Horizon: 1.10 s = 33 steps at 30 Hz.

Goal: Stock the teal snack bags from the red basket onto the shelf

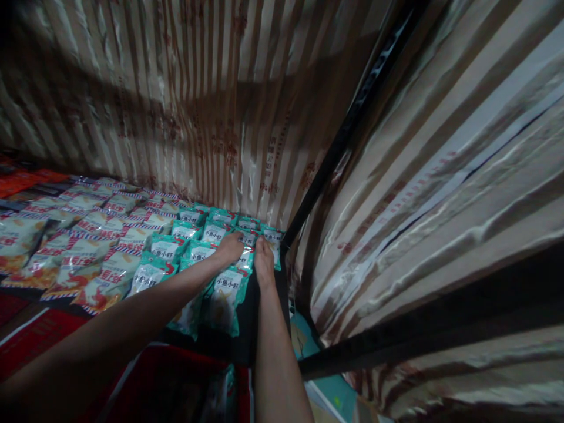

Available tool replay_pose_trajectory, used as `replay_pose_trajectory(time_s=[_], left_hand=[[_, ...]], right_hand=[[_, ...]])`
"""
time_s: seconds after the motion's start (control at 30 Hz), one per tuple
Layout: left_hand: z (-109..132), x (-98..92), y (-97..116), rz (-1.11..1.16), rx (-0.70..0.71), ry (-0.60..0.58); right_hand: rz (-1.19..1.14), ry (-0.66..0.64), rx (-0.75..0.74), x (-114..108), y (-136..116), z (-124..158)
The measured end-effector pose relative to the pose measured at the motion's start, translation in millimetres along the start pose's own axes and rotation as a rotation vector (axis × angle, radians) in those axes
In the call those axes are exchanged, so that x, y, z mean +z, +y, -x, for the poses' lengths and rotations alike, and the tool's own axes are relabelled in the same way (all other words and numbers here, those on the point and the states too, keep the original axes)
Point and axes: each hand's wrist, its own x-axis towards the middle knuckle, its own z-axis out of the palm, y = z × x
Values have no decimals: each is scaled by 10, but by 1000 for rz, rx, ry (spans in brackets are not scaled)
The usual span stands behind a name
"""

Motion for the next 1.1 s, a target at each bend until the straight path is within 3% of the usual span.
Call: replay_pose_trajectory(time_s=[0.57, 1.1], left_hand=[[-77, 27, -89, -66, 7, 34], [-51, 49, -103, -84, 18, 79]], right_hand=[[59, -89, -43, 27, -99, -37], [47, -47, -30, 73, -24, -94]])
